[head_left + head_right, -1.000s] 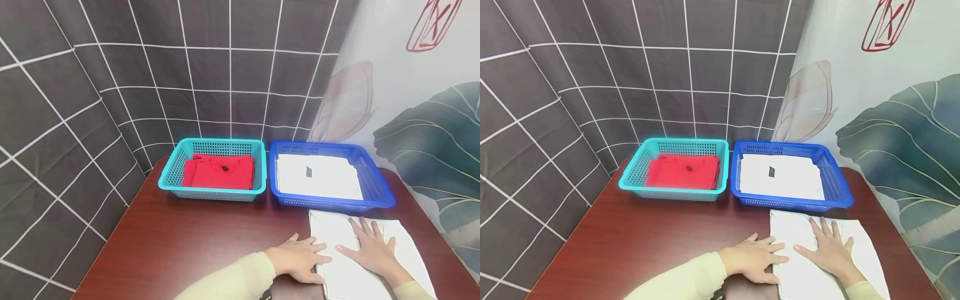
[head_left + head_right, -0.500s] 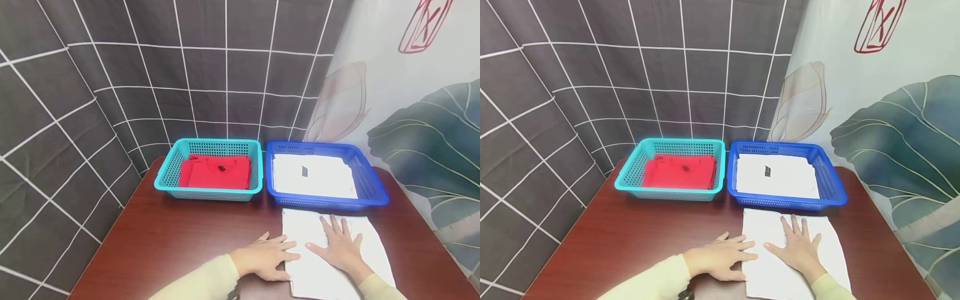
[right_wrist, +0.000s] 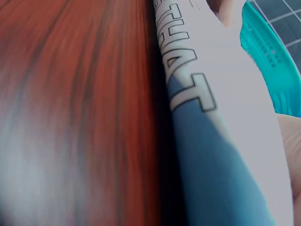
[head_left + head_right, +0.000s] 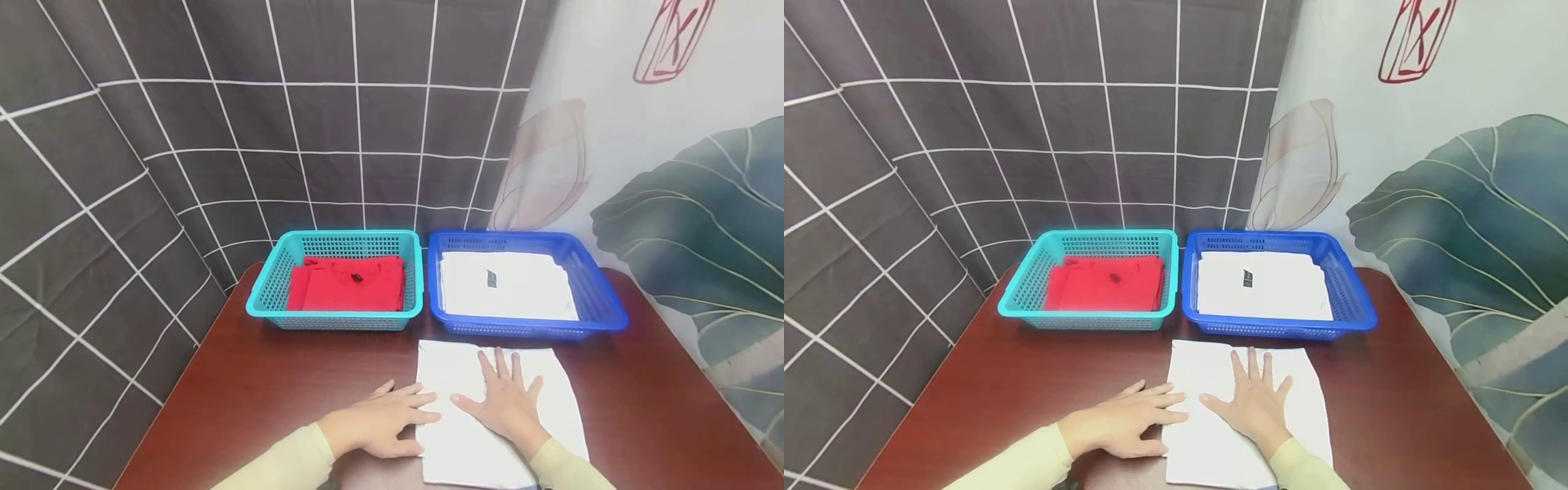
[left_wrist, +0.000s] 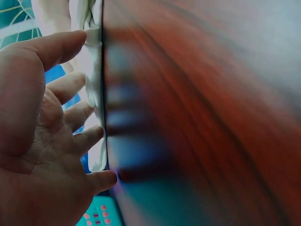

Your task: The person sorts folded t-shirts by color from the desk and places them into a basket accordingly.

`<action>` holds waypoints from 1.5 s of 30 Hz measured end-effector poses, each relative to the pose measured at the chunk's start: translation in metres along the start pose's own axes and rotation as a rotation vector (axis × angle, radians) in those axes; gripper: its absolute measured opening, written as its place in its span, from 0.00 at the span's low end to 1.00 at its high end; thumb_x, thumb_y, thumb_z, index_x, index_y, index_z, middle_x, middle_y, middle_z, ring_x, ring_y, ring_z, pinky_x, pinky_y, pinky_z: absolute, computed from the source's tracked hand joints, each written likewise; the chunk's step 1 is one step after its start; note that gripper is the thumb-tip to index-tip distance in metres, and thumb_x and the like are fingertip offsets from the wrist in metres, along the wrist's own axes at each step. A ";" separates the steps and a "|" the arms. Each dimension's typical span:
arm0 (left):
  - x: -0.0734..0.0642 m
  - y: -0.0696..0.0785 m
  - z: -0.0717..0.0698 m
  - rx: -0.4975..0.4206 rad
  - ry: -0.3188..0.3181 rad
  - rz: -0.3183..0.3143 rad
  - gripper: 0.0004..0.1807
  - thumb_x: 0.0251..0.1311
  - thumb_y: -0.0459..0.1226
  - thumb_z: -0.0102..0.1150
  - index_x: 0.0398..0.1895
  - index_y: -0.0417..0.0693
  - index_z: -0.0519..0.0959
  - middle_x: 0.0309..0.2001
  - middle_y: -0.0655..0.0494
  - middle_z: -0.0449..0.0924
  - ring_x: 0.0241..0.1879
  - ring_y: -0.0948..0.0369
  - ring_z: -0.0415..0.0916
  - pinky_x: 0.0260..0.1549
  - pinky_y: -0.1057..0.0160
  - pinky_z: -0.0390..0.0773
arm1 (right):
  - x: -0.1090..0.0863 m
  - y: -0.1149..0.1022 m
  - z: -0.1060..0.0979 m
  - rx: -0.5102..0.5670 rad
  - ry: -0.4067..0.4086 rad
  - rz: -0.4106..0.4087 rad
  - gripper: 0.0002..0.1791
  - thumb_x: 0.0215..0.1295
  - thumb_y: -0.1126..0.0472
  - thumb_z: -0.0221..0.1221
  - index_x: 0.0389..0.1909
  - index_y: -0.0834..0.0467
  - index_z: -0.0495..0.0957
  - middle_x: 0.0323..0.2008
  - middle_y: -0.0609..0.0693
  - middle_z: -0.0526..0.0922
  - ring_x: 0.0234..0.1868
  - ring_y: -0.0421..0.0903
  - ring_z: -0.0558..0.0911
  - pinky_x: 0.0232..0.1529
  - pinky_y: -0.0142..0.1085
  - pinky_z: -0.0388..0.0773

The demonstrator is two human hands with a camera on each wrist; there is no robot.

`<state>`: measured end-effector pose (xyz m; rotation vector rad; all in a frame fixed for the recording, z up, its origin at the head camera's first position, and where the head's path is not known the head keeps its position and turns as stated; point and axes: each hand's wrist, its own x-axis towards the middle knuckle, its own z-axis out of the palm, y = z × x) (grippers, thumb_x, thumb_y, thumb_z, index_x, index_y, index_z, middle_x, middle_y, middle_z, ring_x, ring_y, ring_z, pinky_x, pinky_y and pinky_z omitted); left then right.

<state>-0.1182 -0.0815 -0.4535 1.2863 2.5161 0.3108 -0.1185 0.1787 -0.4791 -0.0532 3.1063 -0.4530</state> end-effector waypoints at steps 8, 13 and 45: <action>-0.020 -0.015 0.001 -0.023 0.023 0.012 0.30 0.63 0.54 0.54 0.69 0.72 0.64 0.72 0.67 0.55 0.73 0.59 0.50 0.63 0.36 0.56 | 0.003 -0.022 0.004 0.026 -0.003 0.017 0.61 0.47 0.19 0.51 0.74 0.56 0.55 0.73 0.66 0.49 0.72 0.70 0.40 0.57 0.75 0.29; -0.030 -0.021 0.001 -0.017 0.027 0.019 0.31 0.62 0.54 0.55 0.69 0.72 0.64 0.72 0.66 0.56 0.72 0.57 0.51 0.62 0.35 0.56 | 0.003 -0.034 0.009 0.047 -0.002 0.018 0.60 0.47 0.20 0.53 0.74 0.56 0.56 0.73 0.65 0.49 0.72 0.69 0.40 0.58 0.75 0.28; -0.086 -0.045 0.001 -0.086 0.131 -0.043 0.28 0.61 0.54 0.57 0.65 0.60 0.73 0.69 0.57 0.64 0.69 0.53 0.58 0.59 0.36 0.62 | 0.010 -0.100 0.028 0.132 -0.011 -0.061 0.55 0.52 0.26 0.56 0.74 0.56 0.55 0.73 0.65 0.50 0.74 0.63 0.44 0.61 0.72 0.32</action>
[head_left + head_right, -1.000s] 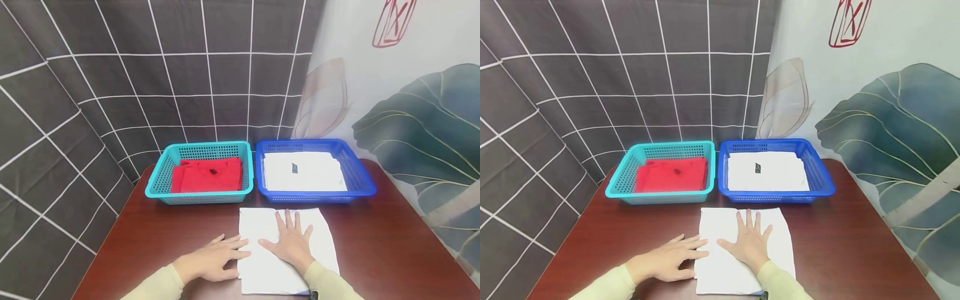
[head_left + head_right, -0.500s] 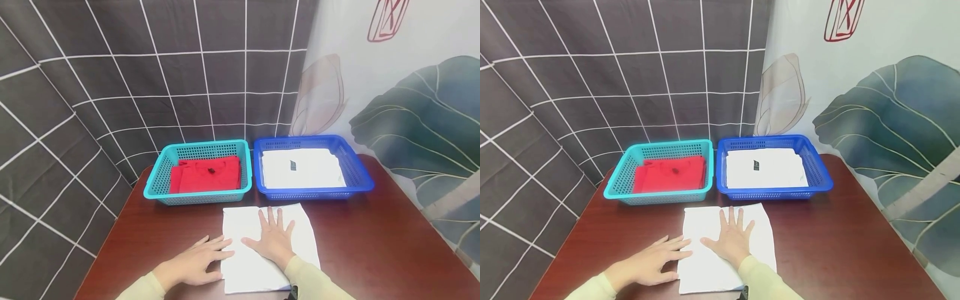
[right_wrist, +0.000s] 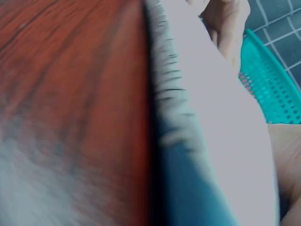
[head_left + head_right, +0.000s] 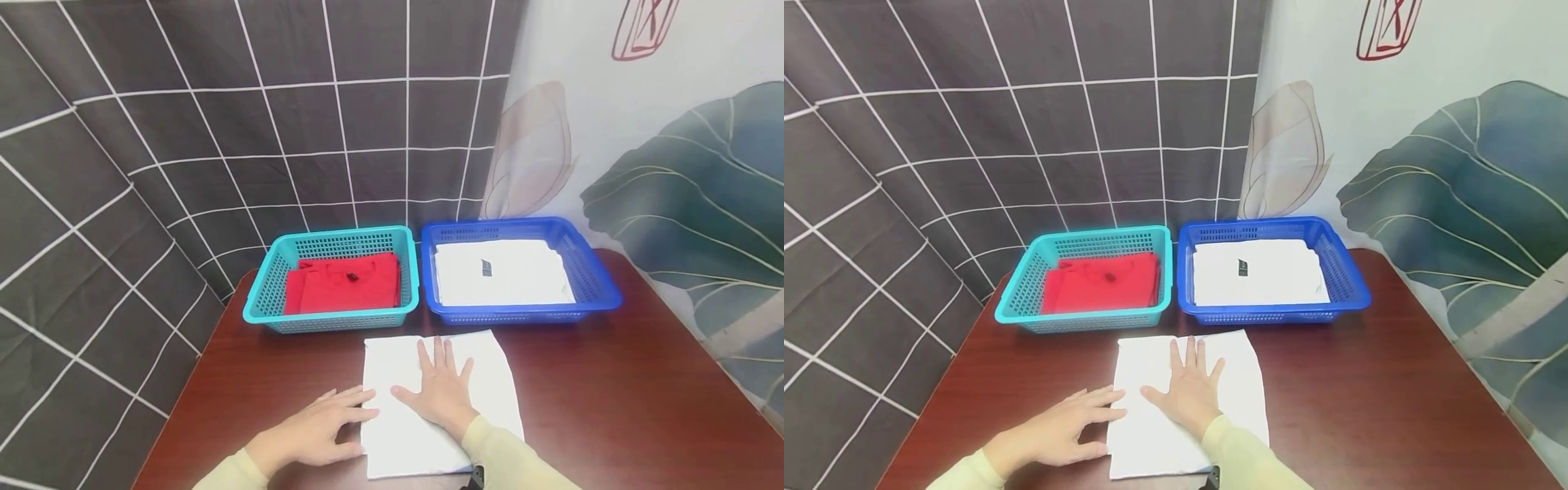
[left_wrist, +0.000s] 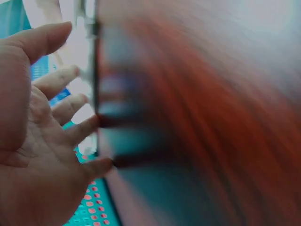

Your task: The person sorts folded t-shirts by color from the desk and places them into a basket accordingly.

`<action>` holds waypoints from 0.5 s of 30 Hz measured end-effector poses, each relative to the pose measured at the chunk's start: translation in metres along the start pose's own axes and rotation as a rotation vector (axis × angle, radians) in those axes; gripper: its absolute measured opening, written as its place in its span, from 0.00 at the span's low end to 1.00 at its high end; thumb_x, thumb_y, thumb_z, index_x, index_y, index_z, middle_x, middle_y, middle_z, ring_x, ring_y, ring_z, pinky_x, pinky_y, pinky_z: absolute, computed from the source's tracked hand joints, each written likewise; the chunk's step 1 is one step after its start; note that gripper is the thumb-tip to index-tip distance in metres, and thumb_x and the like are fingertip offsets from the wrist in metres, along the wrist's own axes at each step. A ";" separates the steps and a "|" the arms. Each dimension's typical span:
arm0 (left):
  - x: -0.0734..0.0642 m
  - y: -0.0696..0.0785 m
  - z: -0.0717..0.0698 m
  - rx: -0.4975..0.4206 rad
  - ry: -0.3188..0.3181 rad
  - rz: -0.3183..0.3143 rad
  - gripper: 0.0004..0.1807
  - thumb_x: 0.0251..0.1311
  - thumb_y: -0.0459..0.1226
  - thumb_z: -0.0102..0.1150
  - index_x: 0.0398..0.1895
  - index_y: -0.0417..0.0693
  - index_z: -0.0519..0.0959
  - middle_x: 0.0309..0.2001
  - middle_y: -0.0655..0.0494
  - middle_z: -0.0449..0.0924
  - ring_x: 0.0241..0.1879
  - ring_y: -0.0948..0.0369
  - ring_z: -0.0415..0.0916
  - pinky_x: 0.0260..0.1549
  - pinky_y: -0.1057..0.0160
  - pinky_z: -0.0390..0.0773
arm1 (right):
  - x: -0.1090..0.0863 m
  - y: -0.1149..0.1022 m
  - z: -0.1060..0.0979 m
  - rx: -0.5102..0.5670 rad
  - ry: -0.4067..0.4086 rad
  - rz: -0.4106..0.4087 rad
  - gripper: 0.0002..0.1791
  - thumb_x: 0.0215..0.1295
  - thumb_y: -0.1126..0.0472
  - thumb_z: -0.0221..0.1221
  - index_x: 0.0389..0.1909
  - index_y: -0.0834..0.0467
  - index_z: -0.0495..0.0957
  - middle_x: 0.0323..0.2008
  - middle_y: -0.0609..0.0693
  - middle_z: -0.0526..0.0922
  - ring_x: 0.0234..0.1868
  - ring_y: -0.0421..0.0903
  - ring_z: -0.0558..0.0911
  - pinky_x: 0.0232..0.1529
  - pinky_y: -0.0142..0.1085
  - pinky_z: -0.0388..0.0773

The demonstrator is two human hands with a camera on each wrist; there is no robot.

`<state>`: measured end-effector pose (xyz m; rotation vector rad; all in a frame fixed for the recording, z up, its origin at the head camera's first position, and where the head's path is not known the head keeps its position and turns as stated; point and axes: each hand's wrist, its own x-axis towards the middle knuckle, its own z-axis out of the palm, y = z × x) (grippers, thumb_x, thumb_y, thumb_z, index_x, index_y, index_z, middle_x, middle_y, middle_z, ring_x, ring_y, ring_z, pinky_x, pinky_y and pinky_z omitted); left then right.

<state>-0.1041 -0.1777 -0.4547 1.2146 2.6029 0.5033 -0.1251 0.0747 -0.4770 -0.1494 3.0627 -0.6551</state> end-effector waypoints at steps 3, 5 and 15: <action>0.010 0.008 -0.002 -0.017 0.043 -0.042 0.25 0.62 0.51 0.57 0.61 0.58 0.77 0.66 0.54 0.68 0.66 0.53 0.64 0.58 0.40 0.67 | 0.000 0.008 -0.013 0.077 -0.028 -0.012 0.54 0.54 0.29 0.57 0.74 0.57 0.55 0.73 0.66 0.50 0.74 0.64 0.45 0.62 0.72 0.34; 0.018 0.014 -0.005 -0.017 0.087 -0.078 0.23 0.62 0.49 0.57 0.60 0.57 0.78 0.65 0.52 0.70 0.64 0.53 0.66 0.57 0.43 0.69 | -0.002 0.017 -0.026 0.126 -0.036 -0.029 0.52 0.56 0.31 0.58 0.73 0.58 0.56 0.72 0.66 0.51 0.73 0.64 0.46 0.63 0.71 0.38; 0.046 0.035 -0.011 0.073 0.232 -0.208 0.27 0.60 0.50 0.59 0.63 0.55 0.74 0.64 0.51 0.70 0.63 0.52 0.65 0.59 0.45 0.67 | -0.017 0.087 -0.080 0.168 -0.022 -0.060 0.39 0.59 0.37 0.61 0.63 0.60 0.71 0.67 0.74 0.58 0.68 0.71 0.56 0.59 0.67 0.59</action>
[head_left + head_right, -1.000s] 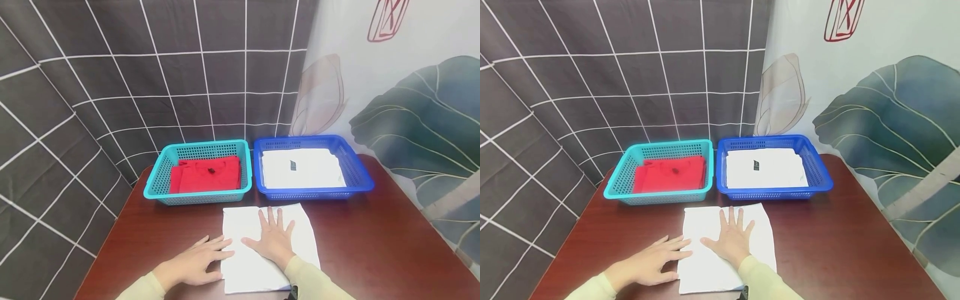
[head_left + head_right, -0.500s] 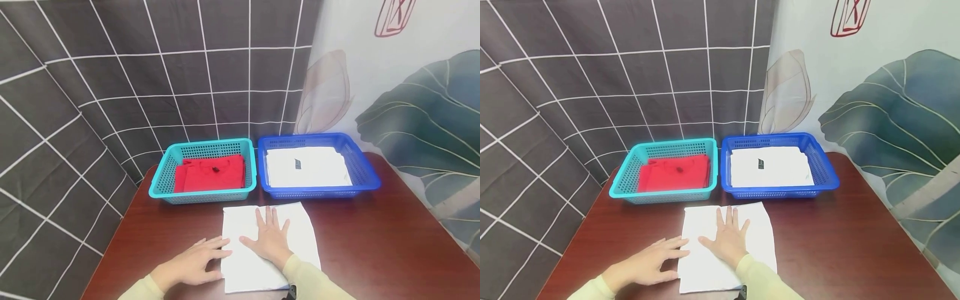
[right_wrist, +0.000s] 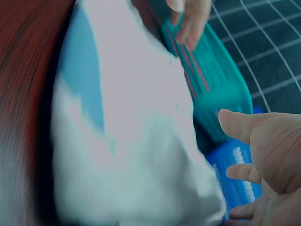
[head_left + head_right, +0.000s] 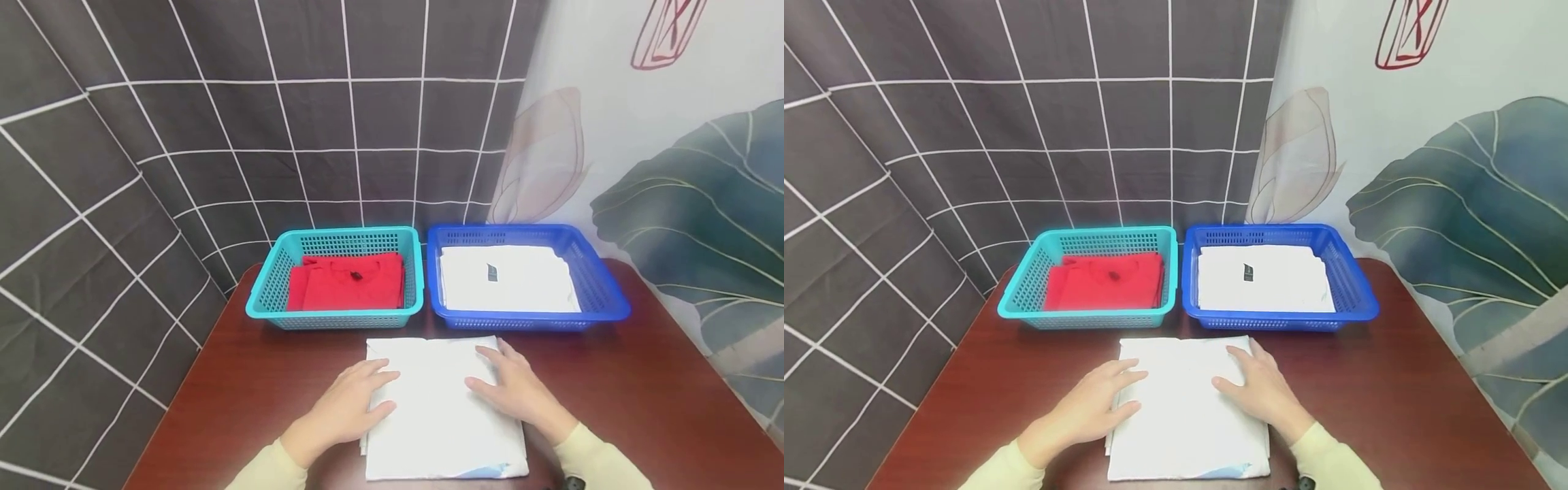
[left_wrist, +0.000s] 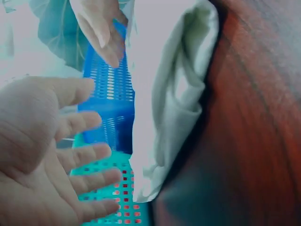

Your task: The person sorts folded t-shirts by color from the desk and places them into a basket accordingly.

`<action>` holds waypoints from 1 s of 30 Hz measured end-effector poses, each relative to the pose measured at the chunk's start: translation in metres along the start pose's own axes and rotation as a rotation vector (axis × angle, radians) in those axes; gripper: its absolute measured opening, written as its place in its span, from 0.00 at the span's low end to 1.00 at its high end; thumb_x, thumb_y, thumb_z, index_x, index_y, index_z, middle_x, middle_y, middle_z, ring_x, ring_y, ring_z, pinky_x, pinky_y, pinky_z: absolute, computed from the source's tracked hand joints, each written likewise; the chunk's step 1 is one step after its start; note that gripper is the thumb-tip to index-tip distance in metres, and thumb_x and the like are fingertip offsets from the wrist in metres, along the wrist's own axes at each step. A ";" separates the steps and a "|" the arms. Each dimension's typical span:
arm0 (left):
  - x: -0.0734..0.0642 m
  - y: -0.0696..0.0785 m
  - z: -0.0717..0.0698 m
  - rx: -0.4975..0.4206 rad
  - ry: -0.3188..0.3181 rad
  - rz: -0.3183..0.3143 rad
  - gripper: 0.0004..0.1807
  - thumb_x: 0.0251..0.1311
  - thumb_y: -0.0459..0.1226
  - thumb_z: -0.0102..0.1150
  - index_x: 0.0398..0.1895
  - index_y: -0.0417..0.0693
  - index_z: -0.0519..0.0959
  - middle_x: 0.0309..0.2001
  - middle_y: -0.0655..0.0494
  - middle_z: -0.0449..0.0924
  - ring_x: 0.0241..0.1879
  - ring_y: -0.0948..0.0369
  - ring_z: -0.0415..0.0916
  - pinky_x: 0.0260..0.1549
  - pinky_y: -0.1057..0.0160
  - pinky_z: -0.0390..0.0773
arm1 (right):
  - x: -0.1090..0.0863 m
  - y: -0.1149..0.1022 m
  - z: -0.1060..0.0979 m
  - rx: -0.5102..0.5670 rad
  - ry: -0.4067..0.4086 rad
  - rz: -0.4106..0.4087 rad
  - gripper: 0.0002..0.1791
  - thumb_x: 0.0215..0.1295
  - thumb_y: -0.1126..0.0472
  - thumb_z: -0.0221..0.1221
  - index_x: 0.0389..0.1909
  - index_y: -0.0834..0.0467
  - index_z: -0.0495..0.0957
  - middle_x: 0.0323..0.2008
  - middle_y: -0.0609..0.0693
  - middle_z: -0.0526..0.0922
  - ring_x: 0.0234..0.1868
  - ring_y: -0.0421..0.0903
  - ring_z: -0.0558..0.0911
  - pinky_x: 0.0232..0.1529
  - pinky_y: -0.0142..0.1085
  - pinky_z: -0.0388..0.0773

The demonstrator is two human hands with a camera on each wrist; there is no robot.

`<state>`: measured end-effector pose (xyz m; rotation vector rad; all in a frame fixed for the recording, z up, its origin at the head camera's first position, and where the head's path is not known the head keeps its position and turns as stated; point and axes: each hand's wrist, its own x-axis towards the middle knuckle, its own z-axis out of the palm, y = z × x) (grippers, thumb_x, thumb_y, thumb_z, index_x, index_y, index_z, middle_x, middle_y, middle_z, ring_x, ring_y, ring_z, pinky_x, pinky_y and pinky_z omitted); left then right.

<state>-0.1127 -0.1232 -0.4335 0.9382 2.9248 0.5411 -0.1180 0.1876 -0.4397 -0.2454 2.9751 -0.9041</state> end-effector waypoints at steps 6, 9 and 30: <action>0.001 -0.003 0.011 0.013 -0.023 -0.120 0.27 0.58 0.49 0.61 0.61 0.52 0.76 0.63 0.41 0.69 0.61 0.43 0.67 0.55 0.41 0.69 | -0.008 0.018 -0.005 0.142 -0.063 0.107 0.37 0.56 0.40 0.65 0.63 0.58 0.72 0.63 0.69 0.67 0.65 0.67 0.64 0.59 0.63 0.63; 0.001 -0.003 0.017 -0.042 -0.010 -0.161 0.26 0.58 0.48 0.62 0.60 0.51 0.77 0.62 0.37 0.69 0.61 0.38 0.66 0.56 0.39 0.68 | -0.007 0.019 -0.005 0.325 -0.095 0.155 0.35 0.55 0.46 0.67 0.62 0.59 0.73 0.62 0.66 0.70 0.59 0.60 0.72 0.54 0.52 0.73; 0.006 -0.013 0.028 -0.806 -0.053 -0.353 0.34 0.51 0.39 0.70 0.64 0.53 0.72 0.60 0.49 0.72 0.57 0.51 0.68 0.55 0.42 0.68 | -0.011 0.029 0.011 0.597 -0.214 0.097 0.33 0.53 0.56 0.70 0.61 0.54 0.73 0.59 0.57 0.74 0.51 0.53 0.77 0.49 0.46 0.76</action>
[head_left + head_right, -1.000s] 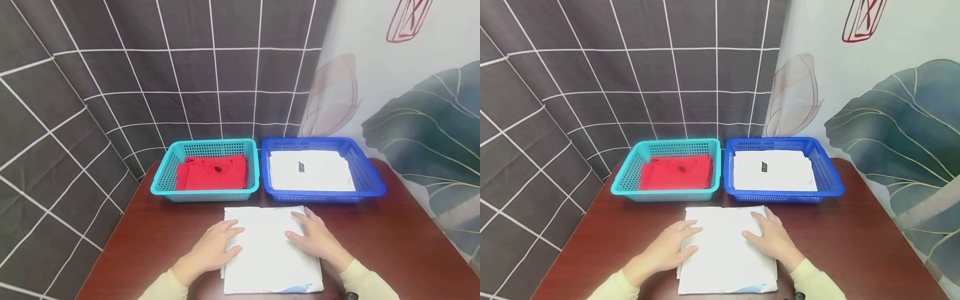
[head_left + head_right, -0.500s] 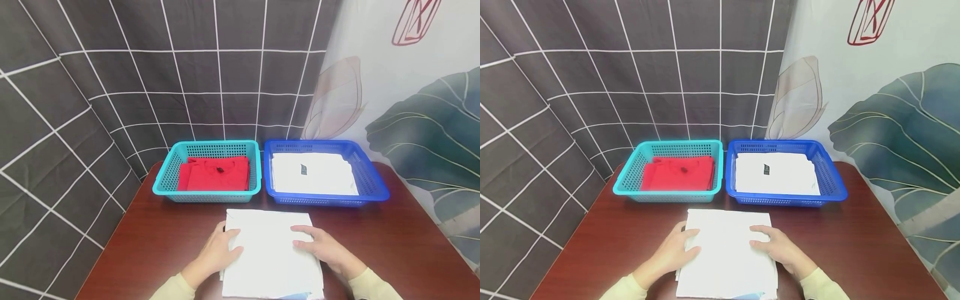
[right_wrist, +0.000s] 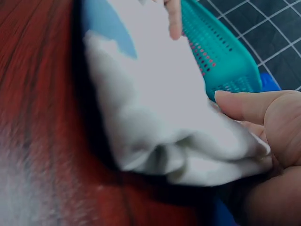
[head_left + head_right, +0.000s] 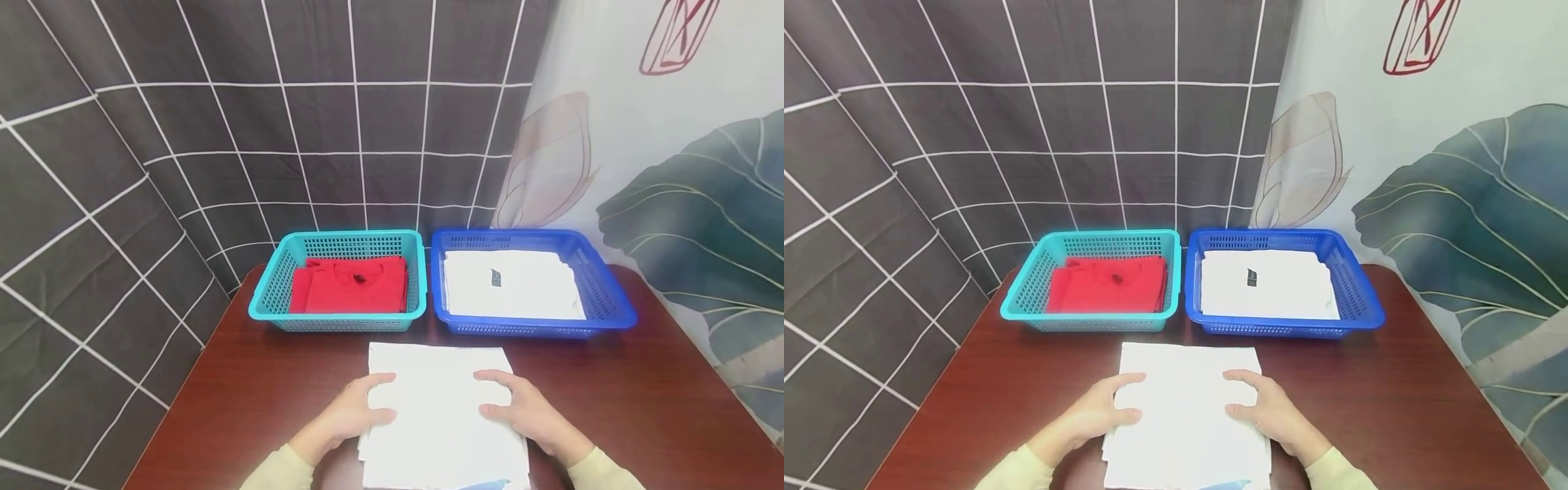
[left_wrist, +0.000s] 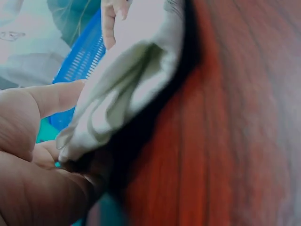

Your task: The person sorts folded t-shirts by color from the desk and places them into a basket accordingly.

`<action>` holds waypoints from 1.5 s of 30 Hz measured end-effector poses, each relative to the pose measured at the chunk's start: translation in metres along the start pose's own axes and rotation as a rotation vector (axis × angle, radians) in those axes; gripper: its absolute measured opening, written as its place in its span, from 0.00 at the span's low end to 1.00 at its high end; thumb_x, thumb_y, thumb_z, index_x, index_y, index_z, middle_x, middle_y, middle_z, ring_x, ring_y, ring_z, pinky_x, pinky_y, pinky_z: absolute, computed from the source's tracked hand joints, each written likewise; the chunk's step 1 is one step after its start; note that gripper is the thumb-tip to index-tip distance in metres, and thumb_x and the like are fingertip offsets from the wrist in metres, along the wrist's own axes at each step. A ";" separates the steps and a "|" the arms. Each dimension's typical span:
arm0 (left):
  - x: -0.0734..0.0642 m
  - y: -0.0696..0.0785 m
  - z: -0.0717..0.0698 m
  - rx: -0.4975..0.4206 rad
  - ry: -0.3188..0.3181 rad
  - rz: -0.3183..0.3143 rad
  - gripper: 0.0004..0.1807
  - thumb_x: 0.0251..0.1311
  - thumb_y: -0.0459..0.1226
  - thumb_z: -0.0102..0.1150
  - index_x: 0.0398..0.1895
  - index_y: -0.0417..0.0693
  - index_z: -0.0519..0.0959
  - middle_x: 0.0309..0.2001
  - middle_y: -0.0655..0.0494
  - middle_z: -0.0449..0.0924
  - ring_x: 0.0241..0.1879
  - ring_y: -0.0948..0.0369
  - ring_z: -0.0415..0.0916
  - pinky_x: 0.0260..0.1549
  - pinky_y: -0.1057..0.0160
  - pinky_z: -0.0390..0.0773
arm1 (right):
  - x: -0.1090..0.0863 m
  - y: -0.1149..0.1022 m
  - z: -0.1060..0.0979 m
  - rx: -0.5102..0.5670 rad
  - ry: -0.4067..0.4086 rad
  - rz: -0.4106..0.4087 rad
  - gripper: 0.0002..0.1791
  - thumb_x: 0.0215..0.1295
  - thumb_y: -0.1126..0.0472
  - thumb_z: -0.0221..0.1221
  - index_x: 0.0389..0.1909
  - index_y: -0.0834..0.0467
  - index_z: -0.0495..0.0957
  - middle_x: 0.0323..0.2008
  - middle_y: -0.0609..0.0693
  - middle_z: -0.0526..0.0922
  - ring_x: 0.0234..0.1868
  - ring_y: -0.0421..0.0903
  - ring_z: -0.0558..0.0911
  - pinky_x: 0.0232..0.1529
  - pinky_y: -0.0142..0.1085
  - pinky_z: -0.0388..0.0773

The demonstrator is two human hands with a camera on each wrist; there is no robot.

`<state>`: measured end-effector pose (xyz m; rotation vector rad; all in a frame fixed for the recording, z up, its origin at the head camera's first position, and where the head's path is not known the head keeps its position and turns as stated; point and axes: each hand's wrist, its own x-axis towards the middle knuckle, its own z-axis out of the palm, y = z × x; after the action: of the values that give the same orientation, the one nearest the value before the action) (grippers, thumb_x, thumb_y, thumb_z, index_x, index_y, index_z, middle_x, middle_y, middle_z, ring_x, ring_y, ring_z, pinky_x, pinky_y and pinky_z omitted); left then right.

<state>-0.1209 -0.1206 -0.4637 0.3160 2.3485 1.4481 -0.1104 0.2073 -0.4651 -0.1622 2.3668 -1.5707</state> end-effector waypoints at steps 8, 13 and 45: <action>0.003 -0.008 -0.003 0.105 -0.023 0.086 0.39 0.51 0.33 0.67 0.69 0.51 0.66 0.65 0.51 0.68 0.66 0.48 0.61 0.61 0.40 0.61 | 0.001 0.006 0.007 -0.180 0.125 -0.049 0.31 0.49 0.58 0.73 0.57 0.46 0.77 0.58 0.49 0.77 0.64 0.53 0.69 0.62 0.56 0.63; 0.002 -0.008 -0.004 0.150 -0.027 0.095 0.39 0.52 0.34 0.67 0.70 0.52 0.66 0.66 0.53 0.66 0.67 0.49 0.60 0.61 0.40 0.62 | -0.001 0.003 0.008 -0.248 0.165 -0.079 0.31 0.48 0.57 0.73 0.56 0.46 0.77 0.57 0.49 0.78 0.63 0.53 0.71 0.61 0.56 0.65; 0.018 0.084 -0.032 0.160 0.056 0.309 0.44 0.50 0.46 0.71 0.71 0.70 0.61 0.65 0.63 0.66 0.62 0.61 0.64 0.53 0.58 0.75 | -0.025 -0.077 -0.064 -0.411 0.318 -0.256 0.31 0.54 0.47 0.69 0.60 0.48 0.75 0.57 0.54 0.78 0.50 0.46 0.74 0.38 0.25 0.75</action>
<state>-0.1503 -0.1018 -0.3789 0.7176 2.5538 1.4152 -0.1118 0.2395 -0.3665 -0.3356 3.0062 -1.2612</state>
